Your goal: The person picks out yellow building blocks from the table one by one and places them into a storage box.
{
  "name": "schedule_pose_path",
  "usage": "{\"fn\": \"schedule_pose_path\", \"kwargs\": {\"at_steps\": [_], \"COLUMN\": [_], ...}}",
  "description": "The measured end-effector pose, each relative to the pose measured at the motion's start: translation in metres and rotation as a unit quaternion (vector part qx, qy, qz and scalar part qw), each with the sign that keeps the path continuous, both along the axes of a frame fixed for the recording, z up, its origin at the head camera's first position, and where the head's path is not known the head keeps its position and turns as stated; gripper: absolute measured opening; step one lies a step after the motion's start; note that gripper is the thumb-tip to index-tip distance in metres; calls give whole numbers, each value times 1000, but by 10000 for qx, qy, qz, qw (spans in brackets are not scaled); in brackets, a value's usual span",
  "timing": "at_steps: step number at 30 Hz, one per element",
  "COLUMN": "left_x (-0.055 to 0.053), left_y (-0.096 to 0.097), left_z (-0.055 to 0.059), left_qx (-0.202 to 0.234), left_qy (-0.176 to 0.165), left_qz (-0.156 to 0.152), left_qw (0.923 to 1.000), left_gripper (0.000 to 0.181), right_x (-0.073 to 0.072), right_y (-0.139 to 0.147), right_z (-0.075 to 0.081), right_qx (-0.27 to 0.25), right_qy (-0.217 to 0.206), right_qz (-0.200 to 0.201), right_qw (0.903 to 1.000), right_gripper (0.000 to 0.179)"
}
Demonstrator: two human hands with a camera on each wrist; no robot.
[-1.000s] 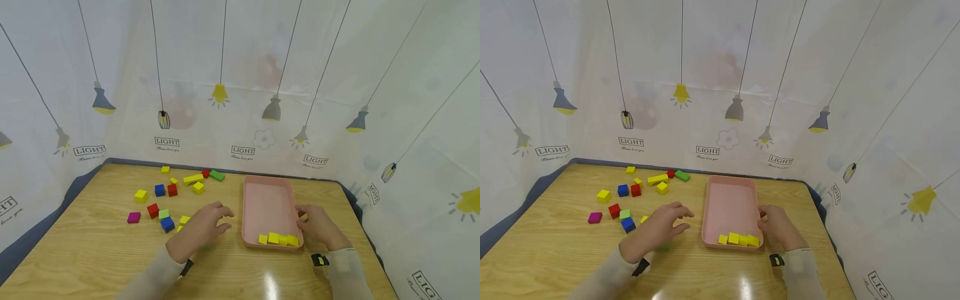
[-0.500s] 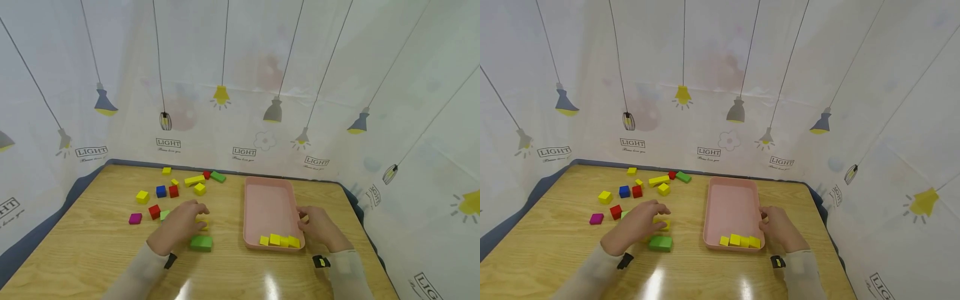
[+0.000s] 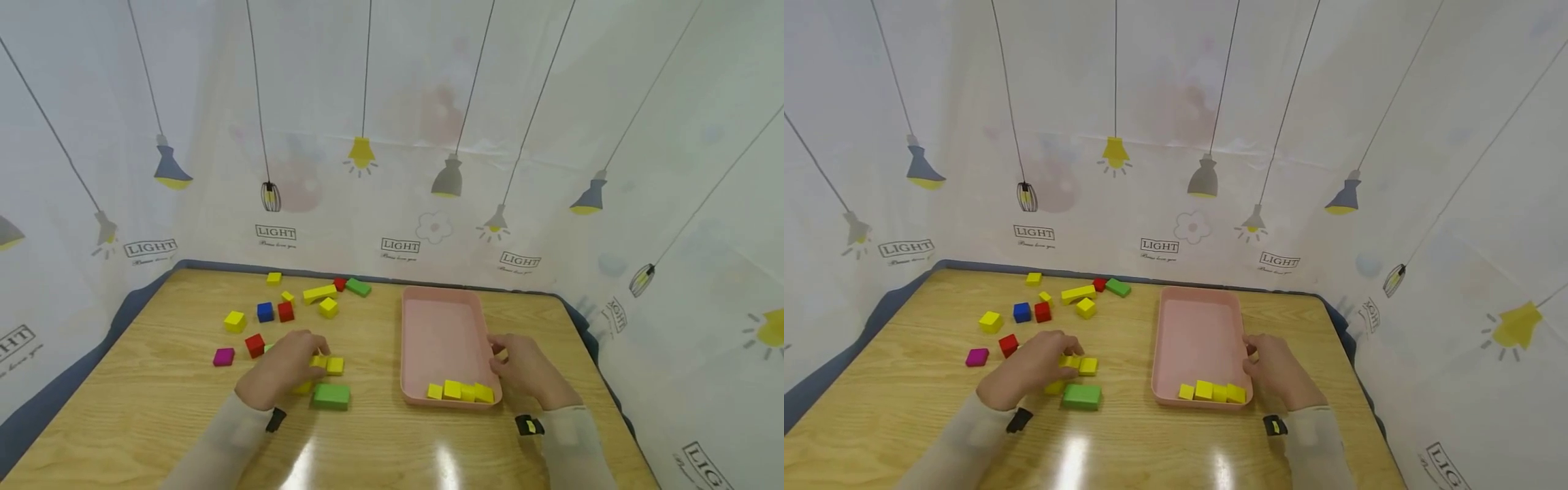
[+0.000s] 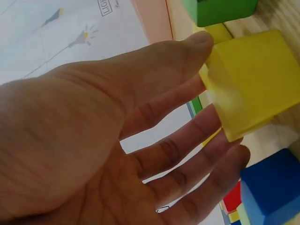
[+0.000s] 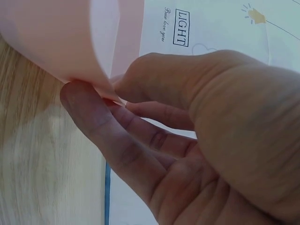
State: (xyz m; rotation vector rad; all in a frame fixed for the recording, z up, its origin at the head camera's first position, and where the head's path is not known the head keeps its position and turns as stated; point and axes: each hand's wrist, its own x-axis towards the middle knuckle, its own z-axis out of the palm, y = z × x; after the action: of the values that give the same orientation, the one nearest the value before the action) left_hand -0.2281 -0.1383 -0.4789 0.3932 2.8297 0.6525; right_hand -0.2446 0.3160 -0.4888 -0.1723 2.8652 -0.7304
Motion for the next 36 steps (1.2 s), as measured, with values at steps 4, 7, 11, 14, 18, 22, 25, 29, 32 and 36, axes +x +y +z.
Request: {"fn": "schedule_pose_path", "kwargs": {"at_steps": [4, 7, 11, 14, 18, 22, 25, 29, 32, 36], "left_x": [-3, -5, -7, -6, -5, -5, -6, -8, -9, -7], "left_y": [3, 4, 5, 5, 1, -3, -7, -9, -7, 2], "left_z": [-4, -7, -9, -10, -9, -7, -6, -2, 2, 6], "left_qx": [40, 92, 199, 194, 78, -7, -10, -29, 7, 140], "left_qy": [-27, -23, -35, -9, 54, 139, 159, 363, 574, 788], "left_qz": [-1, 45, 129, 128, 133, 119, 114, 137, 128, 45], "left_qw": [10000, 9999, 9997, 9997, 9999, 9998, 9998, 9992, 9983, 9968], "left_gripper": [25, 22, 18, 15, 14, 15, 16, 17, 18, 21], "right_x": [1, 1, -2, -3, -4, -5, -6, -6, -5, -2], "right_y": [2, 2, 4, 4, 1, -4, -7, -10, -8, -2], "right_z": [3, 5, 3, 0, -5, -5, -3, 0, 2, 3], "right_qx": [55, 97, 157, 133, 4, -39, -28, -19, 16, 61], "right_qy": [-28, -59, -44, -39, -52, -30, -24, -10, -58, -159], "right_qz": [-2, 5, 27, 33, 67, 77, 43, 83, 61, -51], "right_qw": [10000, 9999, 9999, 9999, 10000, 10000, 10000, 10000, 10000, 9998], "right_gripper": [56, 57, 57, 56, 55, 55, 55, 54, 55, 56]}}
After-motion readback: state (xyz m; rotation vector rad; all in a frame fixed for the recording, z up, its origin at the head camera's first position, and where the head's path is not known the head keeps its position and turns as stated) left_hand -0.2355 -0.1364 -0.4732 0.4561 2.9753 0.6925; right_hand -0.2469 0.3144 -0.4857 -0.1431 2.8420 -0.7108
